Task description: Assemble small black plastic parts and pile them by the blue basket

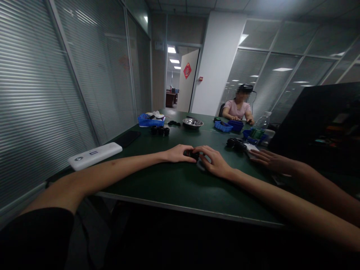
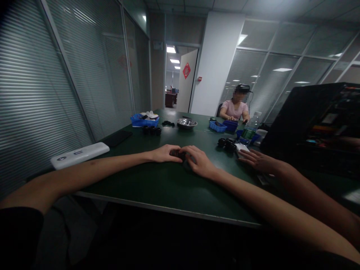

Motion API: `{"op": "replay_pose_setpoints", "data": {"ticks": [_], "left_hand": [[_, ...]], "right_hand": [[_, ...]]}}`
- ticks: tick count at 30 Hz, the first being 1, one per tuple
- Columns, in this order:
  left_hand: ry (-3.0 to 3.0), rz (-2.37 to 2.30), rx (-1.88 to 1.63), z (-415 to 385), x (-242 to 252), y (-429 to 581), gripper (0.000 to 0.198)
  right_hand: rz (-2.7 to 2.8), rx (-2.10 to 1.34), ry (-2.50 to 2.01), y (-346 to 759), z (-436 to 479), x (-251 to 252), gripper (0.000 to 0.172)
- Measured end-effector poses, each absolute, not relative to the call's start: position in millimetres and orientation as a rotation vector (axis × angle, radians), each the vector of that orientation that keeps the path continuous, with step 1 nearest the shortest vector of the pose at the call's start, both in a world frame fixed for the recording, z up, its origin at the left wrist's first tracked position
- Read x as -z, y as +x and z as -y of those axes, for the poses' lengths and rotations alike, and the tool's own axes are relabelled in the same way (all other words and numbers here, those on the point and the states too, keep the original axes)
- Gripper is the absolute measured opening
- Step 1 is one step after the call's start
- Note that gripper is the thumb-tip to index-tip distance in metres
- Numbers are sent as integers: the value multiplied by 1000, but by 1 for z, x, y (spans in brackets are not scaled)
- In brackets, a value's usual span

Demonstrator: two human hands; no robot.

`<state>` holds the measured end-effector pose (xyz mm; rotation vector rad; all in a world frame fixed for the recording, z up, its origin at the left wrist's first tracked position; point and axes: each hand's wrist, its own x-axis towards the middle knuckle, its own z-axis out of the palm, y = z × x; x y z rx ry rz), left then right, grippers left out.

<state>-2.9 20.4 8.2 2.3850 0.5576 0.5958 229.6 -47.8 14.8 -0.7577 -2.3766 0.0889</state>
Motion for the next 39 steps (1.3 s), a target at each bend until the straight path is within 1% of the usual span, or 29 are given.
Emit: {"op": "replay_pose_setpoints", "data": {"ticks": [7,17,21,25,39], "left_hand": [[2390,-555,-597,-22,-7,-3,47],[2344,-549,-608,-21,-5,-2,49],[2384,-572,-591,-24,-5,-3,49],[2550,-588,-594,-25,-5,-3,48],[2609,-575,-549,-24,-9,-3,50]], "right_hand": [[2380,-92,-733,230,46,-13,30],[2376,-83,-714,231,45,-12,40],[2354,-50,-760,230,46,-12,34],[2327,-39,-819,229,45,-11,27],[2358,-32,-804,229,47,-13,26]]}}
